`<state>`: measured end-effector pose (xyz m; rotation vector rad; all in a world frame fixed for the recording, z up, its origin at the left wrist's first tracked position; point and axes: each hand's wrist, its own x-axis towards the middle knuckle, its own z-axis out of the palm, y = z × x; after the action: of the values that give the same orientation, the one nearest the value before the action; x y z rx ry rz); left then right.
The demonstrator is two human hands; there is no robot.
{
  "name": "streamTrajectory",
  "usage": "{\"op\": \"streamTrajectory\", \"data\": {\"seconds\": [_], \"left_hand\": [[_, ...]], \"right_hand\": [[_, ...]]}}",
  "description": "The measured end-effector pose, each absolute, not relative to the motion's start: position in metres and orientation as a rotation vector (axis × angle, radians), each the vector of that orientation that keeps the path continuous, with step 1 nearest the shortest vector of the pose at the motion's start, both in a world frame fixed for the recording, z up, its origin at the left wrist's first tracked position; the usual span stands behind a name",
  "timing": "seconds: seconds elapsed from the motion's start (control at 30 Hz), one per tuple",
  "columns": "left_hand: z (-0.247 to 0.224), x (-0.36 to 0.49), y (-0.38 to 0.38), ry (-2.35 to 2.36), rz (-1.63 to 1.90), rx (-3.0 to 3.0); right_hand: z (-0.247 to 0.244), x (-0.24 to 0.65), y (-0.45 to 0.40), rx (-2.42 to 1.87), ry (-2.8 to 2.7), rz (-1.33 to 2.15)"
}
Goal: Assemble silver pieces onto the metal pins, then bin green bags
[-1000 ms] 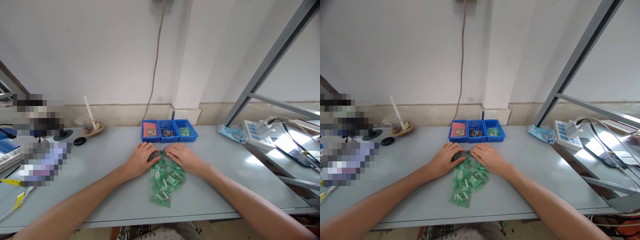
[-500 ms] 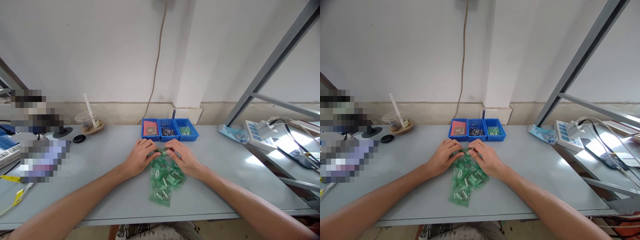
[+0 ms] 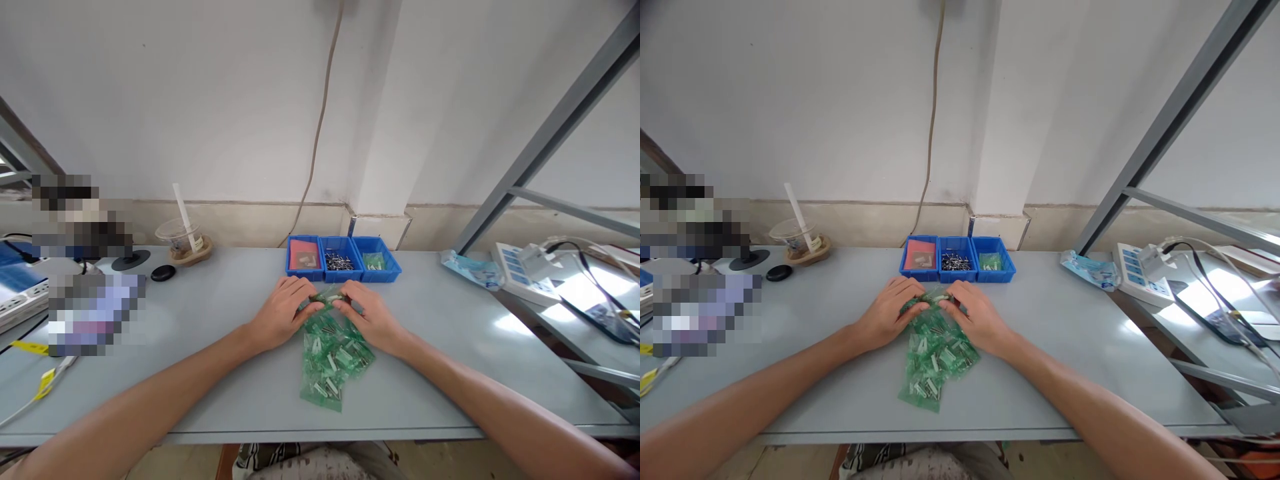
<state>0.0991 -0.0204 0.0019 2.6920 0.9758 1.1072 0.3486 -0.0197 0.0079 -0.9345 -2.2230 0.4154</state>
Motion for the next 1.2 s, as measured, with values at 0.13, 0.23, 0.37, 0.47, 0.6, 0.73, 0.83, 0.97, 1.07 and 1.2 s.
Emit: {"op": "streamTrajectory", "data": {"seconds": [0.13, 0.23, 0.37, 0.47, 0.6, 0.73, 0.83, 0.97, 1.07, 1.2], "left_hand": [[0.003, 0.0991, -0.0217, 0.966, 1.013, 2.701], [0.0029, 0.1001, -0.0221, 0.961, 0.993, 2.696], [0.0024, 0.1006, -0.0218, 0.971, 0.986, 2.696], [0.0024, 0.1004, -0.0219, 0.979, 0.974, 2.72], [0.0027, 0.1003, -0.0227, 0.99, 0.952, 2.748], [0.0029, 0.1005, -0.0238, 0.994, 0.952, 2.764], [0.003, 0.1008, -0.0241, 0.99, 0.957, 2.774], [0.0035, 0.1012, -0.0241, 0.99, 0.944, 2.779], [0.0035, 0.1015, -0.0242, 0.996, 0.933, 2.786], [0.0027, 0.1023, -0.0243, 0.992, 0.95, 2.795]], "right_hand": [[0.0109, 0.3493, -0.0216, -0.915, -2.184, 0.447], [0.0117, 0.3503, -0.0223, -0.913, -2.187, 0.44], [0.0111, 0.3508, -0.0227, -0.925, -2.193, 0.408], [0.0107, 0.3507, -0.0234, -0.934, -2.171, 0.428], [0.0101, 0.351, -0.0236, -0.933, -2.149, 0.436], [0.0081, 0.3512, -0.0218, -0.93, -2.158, 0.412], [0.0068, 0.3513, -0.0205, -0.931, -2.16, 0.41], [0.0071, 0.3515, -0.0204, -0.944, -2.164, 0.421], [0.0082, 0.3512, -0.0209, -0.975, -2.173, 0.439], [0.009, 0.3504, -0.0207, -0.972, -2.195, 0.42]]}}
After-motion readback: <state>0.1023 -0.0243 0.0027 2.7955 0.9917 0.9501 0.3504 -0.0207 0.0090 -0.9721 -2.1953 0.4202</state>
